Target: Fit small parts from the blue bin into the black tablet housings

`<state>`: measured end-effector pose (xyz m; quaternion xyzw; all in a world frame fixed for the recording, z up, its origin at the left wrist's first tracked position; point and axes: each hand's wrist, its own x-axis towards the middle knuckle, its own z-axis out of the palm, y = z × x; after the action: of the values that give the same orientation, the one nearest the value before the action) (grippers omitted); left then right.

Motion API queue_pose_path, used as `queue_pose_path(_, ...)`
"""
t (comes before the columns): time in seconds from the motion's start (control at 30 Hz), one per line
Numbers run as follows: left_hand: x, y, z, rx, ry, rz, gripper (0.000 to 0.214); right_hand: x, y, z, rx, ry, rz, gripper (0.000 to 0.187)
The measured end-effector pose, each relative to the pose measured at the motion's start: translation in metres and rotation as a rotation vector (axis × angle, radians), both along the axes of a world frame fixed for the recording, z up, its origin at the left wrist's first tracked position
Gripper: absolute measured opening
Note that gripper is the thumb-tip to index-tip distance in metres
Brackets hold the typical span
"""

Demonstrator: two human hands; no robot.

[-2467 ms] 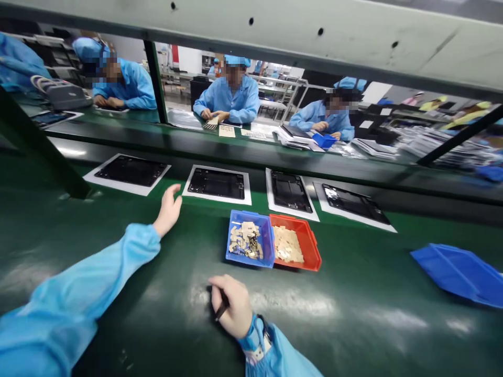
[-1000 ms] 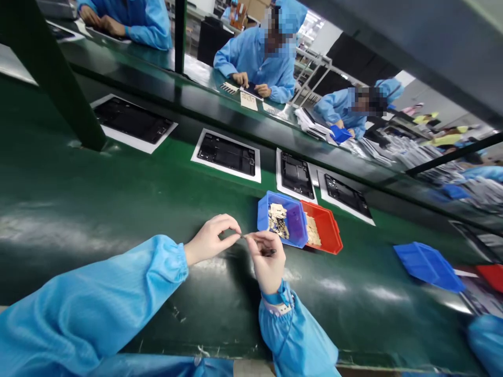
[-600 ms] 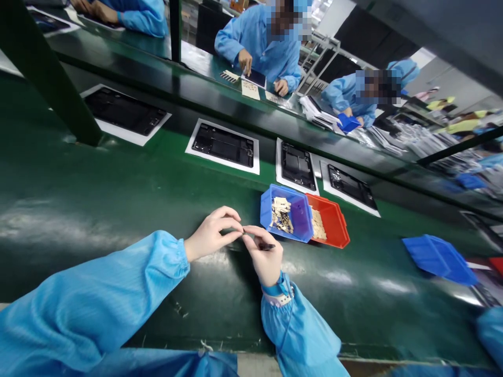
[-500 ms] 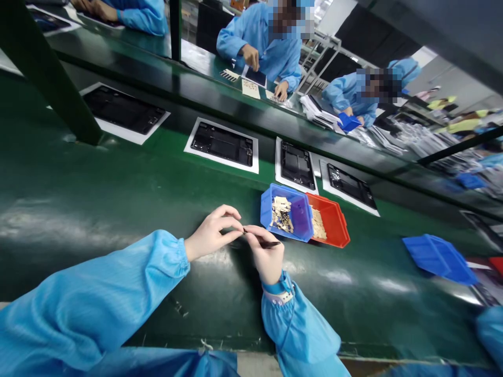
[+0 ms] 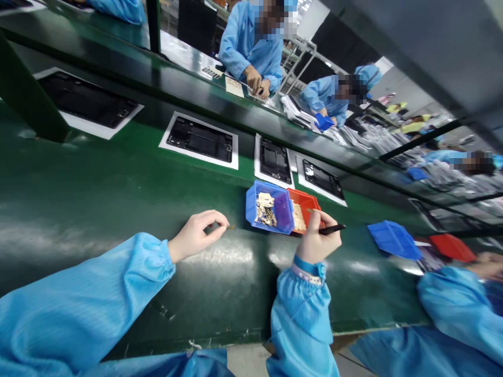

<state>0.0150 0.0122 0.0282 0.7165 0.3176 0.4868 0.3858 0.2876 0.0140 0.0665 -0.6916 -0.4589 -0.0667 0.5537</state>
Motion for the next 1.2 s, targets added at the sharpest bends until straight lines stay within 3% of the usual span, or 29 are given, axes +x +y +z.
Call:
queue_pose_path(0.1,0.0,-0.001,-0.004,-0.044,0.028,0.016,0.007,0.041,0.005,0.003,-0.068,-0.082,-0.146,0.02)
queue_pose_path(0.2,-0.001,-0.001,-0.007,-0.055,0.032,0.038,0.007,0.055,0.005,0.001,-0.174,-0.125,-0.177,0.013)
queue_pose_path(0.27,0.0,-0.001,-0.007,-0.067,0.034,0.039,0.006,0.045,0.002,0.002,-0.195,-0.148,-0.174,0.017)
queue_pose_path(0.37,0.001,-0.002,-0.008,-0.088,0.02,0.016,0.006,0.004,-0.006,0.004,-0.152,-0.178,-0.103,0.026)
queue_pose_path(0.4,0.002,-0.002,-0.008,-0.09,0.008,0.005,0.009,-0.015,-0.011,0.004,-0.147,-0.177,-0.027,0.025)
queue_pose_path(0.5,0.003,-0.003,-0.007,-0.065,-0.014,-0.013,0.018,-0.069,-0.025,0.0,-0.264,-0.055,0.624,0.02)
queue_pose_path(0.57,0.002,-0.003,-0.007,-0.026,0.002,-0.013,0.015,-0.094,-0.033,-0.004,-0.347,0.033,0.872,0.016)
queue_pose_path(0.6,0.002,-0.003,-0.007,-0.007,0.016,-0.008,0.012,-0.101,-0.036,-0.006,-0.378,0.077,0.928,0.014)
queue_pose_path(0.7,0.001,-0.002,-0.005,0.024,0.066,-0.016,0.004,-0.108,-0.039,-0.01,-0.438,0.18,0.944,0.009)
queue_pose_path(0.93,0.0,-0.001,0.0,0.103,0.122,-0.078,0.011,-0.104,-0.039,-0.015,-0.449,0.221,0.909,0.004)
queue_pose_path(1.2,-0.002,-0.004,0.001,0.325,0.271,0.171,0.008,-0.104,-0.038,-0.02,-0.395,0.181,0.849,0.009)
